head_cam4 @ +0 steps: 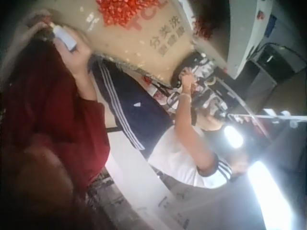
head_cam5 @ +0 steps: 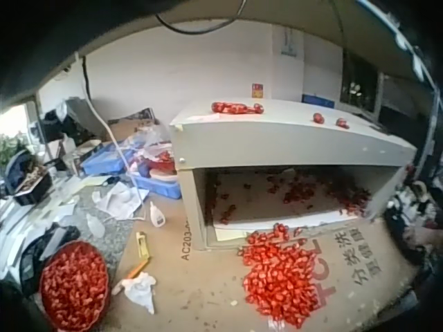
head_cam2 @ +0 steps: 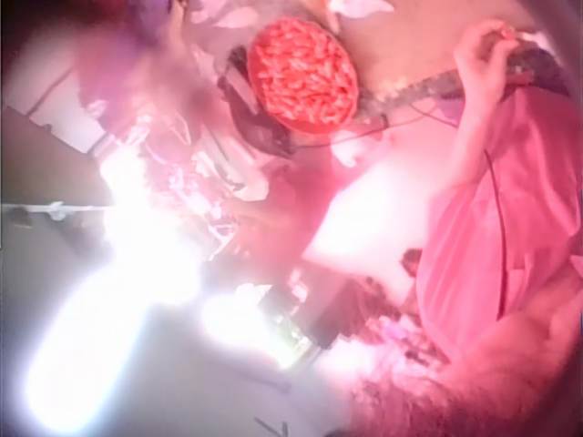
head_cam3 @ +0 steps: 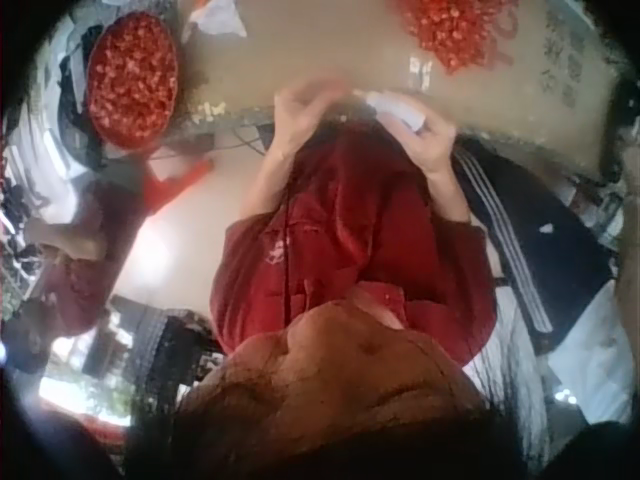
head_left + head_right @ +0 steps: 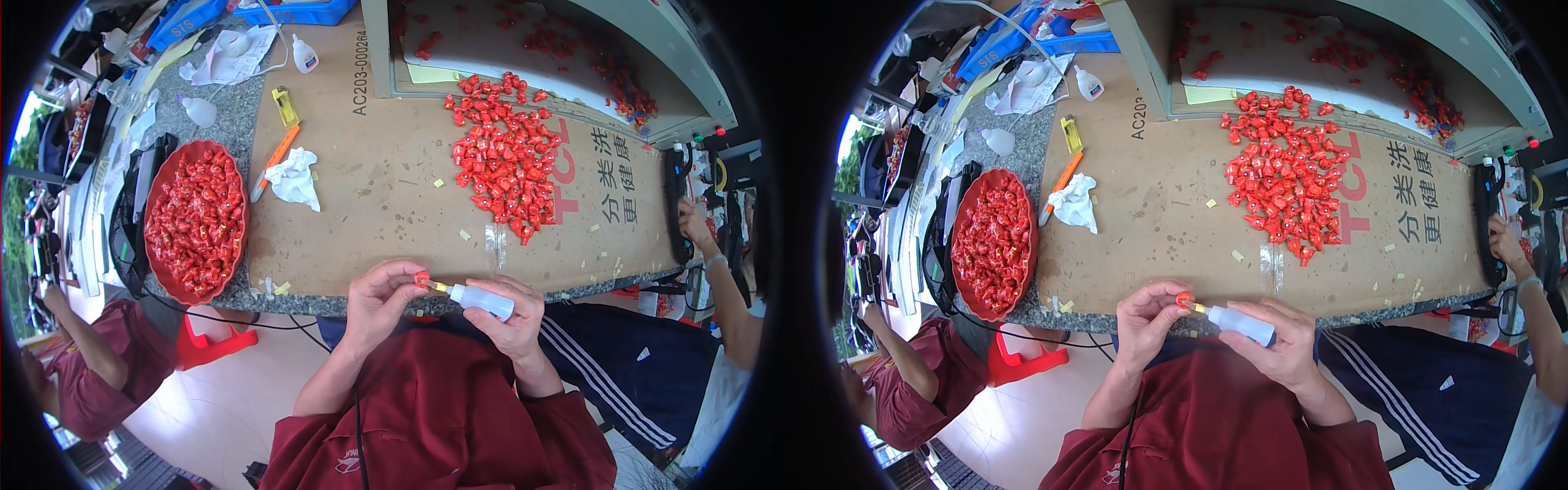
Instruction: The person assembles small plastic parts by applying glue to them with a glue bottle and pressing the pieces together by hand.
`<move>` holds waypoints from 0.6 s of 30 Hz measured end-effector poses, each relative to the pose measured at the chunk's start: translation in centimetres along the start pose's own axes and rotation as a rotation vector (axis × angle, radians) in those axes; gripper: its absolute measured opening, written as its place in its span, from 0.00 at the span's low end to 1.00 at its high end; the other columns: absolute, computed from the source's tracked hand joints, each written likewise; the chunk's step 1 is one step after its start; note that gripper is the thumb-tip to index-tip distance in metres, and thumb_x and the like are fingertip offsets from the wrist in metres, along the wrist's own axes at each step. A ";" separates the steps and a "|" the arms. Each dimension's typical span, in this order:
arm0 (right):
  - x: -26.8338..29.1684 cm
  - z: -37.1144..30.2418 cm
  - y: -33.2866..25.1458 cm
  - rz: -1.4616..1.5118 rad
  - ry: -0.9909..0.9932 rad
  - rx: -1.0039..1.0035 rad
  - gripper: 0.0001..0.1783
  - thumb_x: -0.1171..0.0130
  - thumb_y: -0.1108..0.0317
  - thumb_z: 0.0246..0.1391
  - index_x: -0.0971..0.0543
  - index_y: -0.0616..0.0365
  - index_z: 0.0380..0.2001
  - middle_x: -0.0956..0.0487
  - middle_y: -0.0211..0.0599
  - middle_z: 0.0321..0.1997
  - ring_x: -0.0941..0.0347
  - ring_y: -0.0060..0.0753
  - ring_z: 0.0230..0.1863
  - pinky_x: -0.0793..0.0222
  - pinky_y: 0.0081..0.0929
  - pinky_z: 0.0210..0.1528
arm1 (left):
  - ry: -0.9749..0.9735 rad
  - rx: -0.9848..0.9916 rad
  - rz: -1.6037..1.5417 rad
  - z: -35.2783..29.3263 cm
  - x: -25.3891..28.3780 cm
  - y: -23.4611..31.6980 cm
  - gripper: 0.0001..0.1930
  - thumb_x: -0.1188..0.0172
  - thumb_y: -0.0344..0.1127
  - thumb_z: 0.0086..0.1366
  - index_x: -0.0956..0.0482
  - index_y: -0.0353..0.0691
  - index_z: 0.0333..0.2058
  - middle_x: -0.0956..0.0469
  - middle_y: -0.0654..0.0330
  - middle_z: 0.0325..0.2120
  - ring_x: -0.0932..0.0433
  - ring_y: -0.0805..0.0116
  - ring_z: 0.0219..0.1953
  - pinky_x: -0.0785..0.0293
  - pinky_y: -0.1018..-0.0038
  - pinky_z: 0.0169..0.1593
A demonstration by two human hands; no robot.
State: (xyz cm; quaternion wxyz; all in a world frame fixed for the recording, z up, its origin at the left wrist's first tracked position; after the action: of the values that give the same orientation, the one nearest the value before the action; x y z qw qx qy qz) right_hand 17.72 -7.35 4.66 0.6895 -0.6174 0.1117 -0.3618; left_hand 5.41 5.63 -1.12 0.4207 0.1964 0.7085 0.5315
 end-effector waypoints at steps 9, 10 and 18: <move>0.0 0.2 -0.2 -0.004 -0.015 0.009 0.18 0.31 0.68 0.37 0.20 0.65 0.33 0.25 0.35 0.20 0.32 0.24 0.20 0.39 0.19 0.22 | 0.007 0.014 -0.005 0.0 0.1 -0.1 0.12 0.47 0.15 0.57 0.28 0.28 0.41 0.25 0.56 0.37 0.23 0.70 0.41 0.26 0.77 0.46; -0.1 0.1 -0.1 -0.012 -0.023 -0.001 0.18 0.31 0.68 0.37 0.20 0.65 0.33 0.25 0.35 0.20 0.31 0.25 0.20 0.39 0.19 0.22 | 0.021 0.016 0.000 0.0 0.1 0.0 0.12 0.46 0.15 0.56 0.28 0.28 0.40 0.25 0.55 0.37 0.24 0.71 0.40 0.26 0.77 0.45; 0.2 0.0 -0.5 -0.036 -0.009 0.071 0.19 0.30 0.73 0.33 0.20 0.65 0.34 0.27 0.33 0.18 0.35 0.22 0.17 0.41 0.19 0.19 | 0.029 0.006 -0.018 0.1 0.3 -0.1 0.11 0.46 0.16 0.56 0.27 0.28 0.40 0.25 0.53 0.37 0.23 0.71 0.38 0.25 0.77 0.44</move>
State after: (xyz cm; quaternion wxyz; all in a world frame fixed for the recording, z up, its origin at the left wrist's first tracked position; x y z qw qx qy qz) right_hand 17.75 -7.45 5.16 0.7047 -0.5962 0.0846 -0.3751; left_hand 5.34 5.84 -1.35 0.4143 0.1834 0.7179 0.5284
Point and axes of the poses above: each hand's wrist, its own z-axis towards the middle knuckle, its own x-axis out of the back of the hand, y = z × x, the point moved 6 cm from there along z, towards the middle knuckle
